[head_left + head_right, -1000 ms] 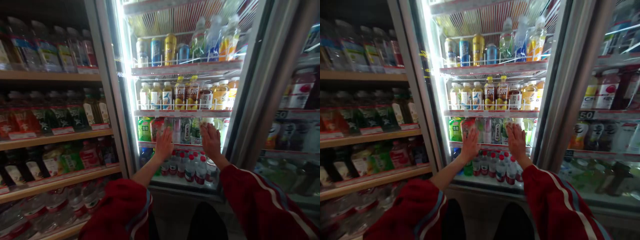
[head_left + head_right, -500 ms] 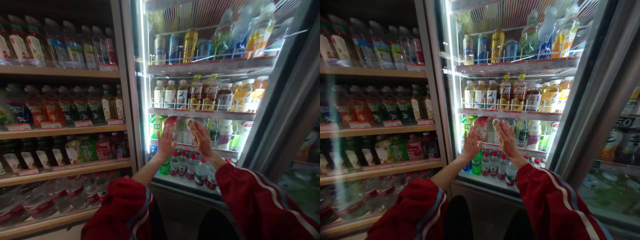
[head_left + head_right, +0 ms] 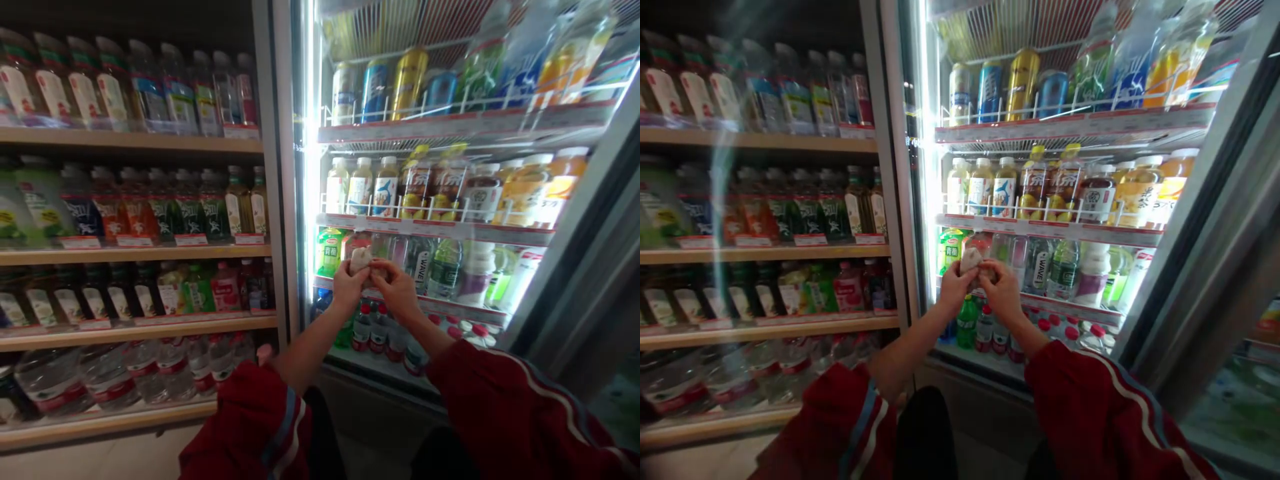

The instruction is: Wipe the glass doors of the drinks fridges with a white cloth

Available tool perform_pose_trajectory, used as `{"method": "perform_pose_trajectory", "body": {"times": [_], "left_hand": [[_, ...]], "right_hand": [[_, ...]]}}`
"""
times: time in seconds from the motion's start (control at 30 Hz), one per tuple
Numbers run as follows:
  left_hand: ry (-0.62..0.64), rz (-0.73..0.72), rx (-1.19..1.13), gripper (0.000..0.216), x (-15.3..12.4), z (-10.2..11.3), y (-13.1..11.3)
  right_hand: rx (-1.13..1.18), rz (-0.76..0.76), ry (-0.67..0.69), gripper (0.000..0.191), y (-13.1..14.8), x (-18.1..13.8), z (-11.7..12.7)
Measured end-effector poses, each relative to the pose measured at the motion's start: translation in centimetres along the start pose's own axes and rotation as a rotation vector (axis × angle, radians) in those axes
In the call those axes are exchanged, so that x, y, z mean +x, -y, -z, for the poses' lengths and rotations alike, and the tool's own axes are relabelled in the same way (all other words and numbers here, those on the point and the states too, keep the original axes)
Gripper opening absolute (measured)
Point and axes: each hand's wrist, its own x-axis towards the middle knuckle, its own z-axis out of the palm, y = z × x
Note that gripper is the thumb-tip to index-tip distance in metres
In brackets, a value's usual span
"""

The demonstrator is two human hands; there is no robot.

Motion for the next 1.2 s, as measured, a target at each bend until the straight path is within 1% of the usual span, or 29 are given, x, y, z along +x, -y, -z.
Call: {"method": "perform_pose_trajectory", "body": {"times": [0.07, 0.1, 0.13, 0.2, 0.27, 0.3, 0.37, 0.4, 0.47, 0.5, 0.57, 0.63, 0.67, 0.7, 0.73, 0.8, 0.83, 0.9, 1.0, 1.03, 1.1, 1.2], "left_hand": [[-0.025, -0.007, 0.001, 0.031, 0.2, 0.0, -0.5], [-0.036, -0.010, -0.013, 0.035, 0.4, 0.0, -0.8], [-0.047, -0.017, -0.029, 0.039, 0.7, 0.0, -1.2], [-0.068, -0.058, -0.041, 0.041, 1.4, 0.1, -2.1], [-0.068, -0.113, -0.041, 0.038, 2.1, 0.3, -2.9], [-0.053, -0.133, -0.041, 0.035, 2.4, 0.5, -3.3], [-0.032, -0.159, -0.035, 0.030, 3.2, 0.7, -3.8], [-0.040, -0.174, -0.019, 0.030, 3.6, 0.8, -4.0], [-0.111, -0.233, 0.062, 0.033, 4.7, 0.8, -4.3], [-0.167, -0.292, 0.130, 0.036, 5.3, 0.9, -4.3], [-0.294, -0.480, 0.318, 0.042, 6.7, 1.1, -4.3], [-0.393, -0.708, 0.541, 0.040, 8.1, 1.4, -4.0], [-0.412, -0.814, 0.646, 0.036, 8.8, 1.6, -3.9], [-0.408, -0.904, 0.734, 0.031, 9.3, 1.7, -3.7], [-0.375, -0.982, 0.803, 0.027, 9.8, 1.9, -3.6], [-0.284, -1.102, 0.900, 0.022, 10.4, 2.0, -3.6], [-0.244, -1.157, 0.942, 0.022, 10.6, 1.9, -3.7], [-0.177, -1.278, 1.036, 0.023, 10.8, 1.7, -3.9], [-0.041, -1.469, 1.222, 0.029, 11.0, 1.0, -4.0], [0.006, -1.501, 1.280, 0.031, 11.2, 0.7, -3.9], [0.058, -1.517, 1.371, 0.038, 11.6, 0.0, -3.8], [0.075, -1.498, 1.428, 0.048, 12.0, -1.3, -4.1]], "right_hand": [[-0.060, 0.075, -0.023, 0.021, 0.5, 0.5, -0.1], [-0.065, 0.081, -0.026, 0.022, 0.7, 0.9, -0.3], [-0.045, 0.058, -0.018, 0.024, 0.9, 1.3, -0.6], [0.045, -0.039, 0.018, 0.031, 1.3, 2.3, -1.3], [0.134, -0.113, 0.051, 0.034, 1.6, 3.3, -2.2], [0.162, -0.123, 0.049, 0.034, 1.8, 3.9, -2.5], [0.166, -0.109, 0.026, 0.031, 2.1, 5.3, -3.2], [0.148, -0.090, 0.022, 0.031, 2.3, 6.1, -3.5], [0.092, -0.028, 0.040, 0.030, 2.7, 7.7, -4.0], [0.056, 0.015, 0.065, 0.029, 2.9, 8.6, -4.2], [-0.046, 0.114, 0.102, 0.027, 3.3, 10.4, -4.6], [-0.211, 0.214, 0.107, 0.024, 3.8, 11.9, -4.7], [-0.316, 0.276, 0.096, 0.022, 4.1, 12.5, -4.7], [-0.429, 0.355, 0.081, 0.018, 4.4, 12.9, -4.6], [-0.545, 0.448, 0.070, 0.014, 4.6, 13.2, -4.4], [-0.760, 0.645, 0.061, 0.009, 4.9, 13.5, -3.7], [-0.847, 0.725, 0.051, 0.010, 4.9, 13.5, -3.1], [-0.968, 0.826, 0.006, 0.014, 4.6, 13.6, -1.5], [-1.042, 0.893, -0.103, 0.023, 3.5, 13.7, 1.8], [-1.057, 0.916, -0.132, 0.024, 3.0, 13.8, 2.9], [-1.083, 0.967, -0.163, 0.027, 2.1, 13.9, 5.0], [-1.114, 1.003, -0.113, 0.033, 1.1, 13.8, 6.8]]}}
